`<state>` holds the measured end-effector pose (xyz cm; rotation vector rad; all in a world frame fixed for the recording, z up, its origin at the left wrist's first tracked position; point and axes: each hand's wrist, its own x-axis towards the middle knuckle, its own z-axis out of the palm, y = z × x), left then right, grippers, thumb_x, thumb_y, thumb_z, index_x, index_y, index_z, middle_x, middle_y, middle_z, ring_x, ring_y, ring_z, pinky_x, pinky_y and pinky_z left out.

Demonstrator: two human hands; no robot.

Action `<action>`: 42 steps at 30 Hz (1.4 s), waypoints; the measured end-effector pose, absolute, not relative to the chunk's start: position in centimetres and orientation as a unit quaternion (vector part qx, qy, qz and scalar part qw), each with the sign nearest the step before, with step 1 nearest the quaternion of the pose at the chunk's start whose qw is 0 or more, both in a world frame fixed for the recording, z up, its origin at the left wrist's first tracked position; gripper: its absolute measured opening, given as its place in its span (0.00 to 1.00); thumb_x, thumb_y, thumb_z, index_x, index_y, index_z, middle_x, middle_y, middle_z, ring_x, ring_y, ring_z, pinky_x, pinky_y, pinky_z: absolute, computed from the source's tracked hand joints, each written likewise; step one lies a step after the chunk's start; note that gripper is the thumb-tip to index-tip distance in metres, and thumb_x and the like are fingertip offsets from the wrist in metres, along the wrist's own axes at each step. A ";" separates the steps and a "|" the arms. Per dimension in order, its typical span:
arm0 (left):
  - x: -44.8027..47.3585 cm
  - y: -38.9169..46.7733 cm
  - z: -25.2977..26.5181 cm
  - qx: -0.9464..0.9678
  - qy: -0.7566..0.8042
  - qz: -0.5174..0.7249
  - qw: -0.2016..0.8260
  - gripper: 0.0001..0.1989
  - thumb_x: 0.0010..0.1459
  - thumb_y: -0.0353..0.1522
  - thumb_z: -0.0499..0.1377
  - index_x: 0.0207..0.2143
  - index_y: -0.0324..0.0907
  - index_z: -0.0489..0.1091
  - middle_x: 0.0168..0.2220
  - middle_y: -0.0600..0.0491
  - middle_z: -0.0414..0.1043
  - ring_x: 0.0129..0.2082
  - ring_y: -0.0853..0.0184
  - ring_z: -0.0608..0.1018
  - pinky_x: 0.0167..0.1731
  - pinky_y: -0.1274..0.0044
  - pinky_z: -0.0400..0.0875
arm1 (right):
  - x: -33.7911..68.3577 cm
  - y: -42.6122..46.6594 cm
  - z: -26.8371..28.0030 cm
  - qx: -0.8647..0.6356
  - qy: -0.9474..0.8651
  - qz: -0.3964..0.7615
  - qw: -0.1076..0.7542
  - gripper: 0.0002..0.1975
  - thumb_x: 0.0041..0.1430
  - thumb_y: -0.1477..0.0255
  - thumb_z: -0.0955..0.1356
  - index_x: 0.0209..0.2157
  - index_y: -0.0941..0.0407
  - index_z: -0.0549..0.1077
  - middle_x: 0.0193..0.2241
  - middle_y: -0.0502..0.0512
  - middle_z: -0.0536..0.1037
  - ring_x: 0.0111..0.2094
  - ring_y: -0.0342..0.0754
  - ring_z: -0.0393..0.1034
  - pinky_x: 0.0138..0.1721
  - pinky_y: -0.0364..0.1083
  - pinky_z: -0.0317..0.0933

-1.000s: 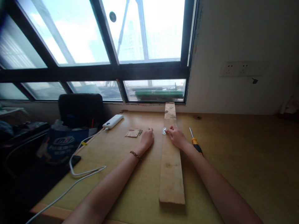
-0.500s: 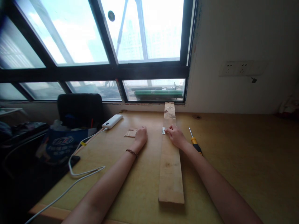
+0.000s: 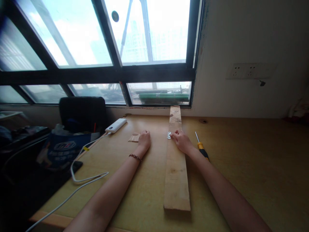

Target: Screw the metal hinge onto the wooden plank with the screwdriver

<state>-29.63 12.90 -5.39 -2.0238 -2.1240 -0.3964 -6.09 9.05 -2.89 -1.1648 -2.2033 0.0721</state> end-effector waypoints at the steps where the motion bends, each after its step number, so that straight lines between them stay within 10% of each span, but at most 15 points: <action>1: -29.6 12.8 -5.4 -0.683 -0.712 -0.132 0.097 0.15 0.56 0.21 0.45 0.36 0.33 0.70 0.37 0.41 0.66 0.39 0.63 0.70 0.33 0.76 0.65 | -6.1 9.0 -2.9 -0.443 -0.838 0.027 0.318 0.10 0.60 0.73 0.61 0.38 0.55 0.73 0.33 0.56 0.67 0.36 0.46 0.62 0.38 0.43 0.57; 14: -28.8 11.8 -4.7 -0.717 -0.642 -0.255 0.095 0.13 0.55 0.24 0.46 0.36 0.36 0.70 0.41 0.41 0.67 0.46 0.57 0.66 0.44 0.68 0.62 | -6.1 9.0 -2.9 -0.441 -0.838 0.027 0.321 0.10 0.60 0.74 0.61 0.38 0.55 0.73 0.34 0.56 0.67 0.37 0.46 0.62 0.38 0.43 0.58; 24: -22.7 10.6 -6.3 -0.456 -0.359 -0.519 -0.627 0.11 0.53 0.32 0.56 0.39 0.36 0.67 0.35 0.45 0.74 0.32 0.67 0.77 0.37 0.72 0.71 | -6.1 9.2 -3.2 -0.444 -0.837 0.022 0.318 0.13 0.58 0.78 0.60 0.41 0.54 0.73 0.35 0.56 0.66 0.38 0.47 0.62 0.40 0.44 0.58; 42: -23.6 10.2 -5.4 -0.345 -0.340 -0.608 -0.629 0.13 0.47 0.30 0.60 0.36 0.35 0.67 0.33 0.45 0.74 0.33 0.66 0.77 0.40 0.70 0.70 | -6.1 9.1 -3.0 -0.440 -0.840 0.015 0.317 0.13 0.58 0.78 0.60 0.41 0.54 0.73 0.35 0.56 0.67 0.37 0.47 0.62 0.40 0.44 0.57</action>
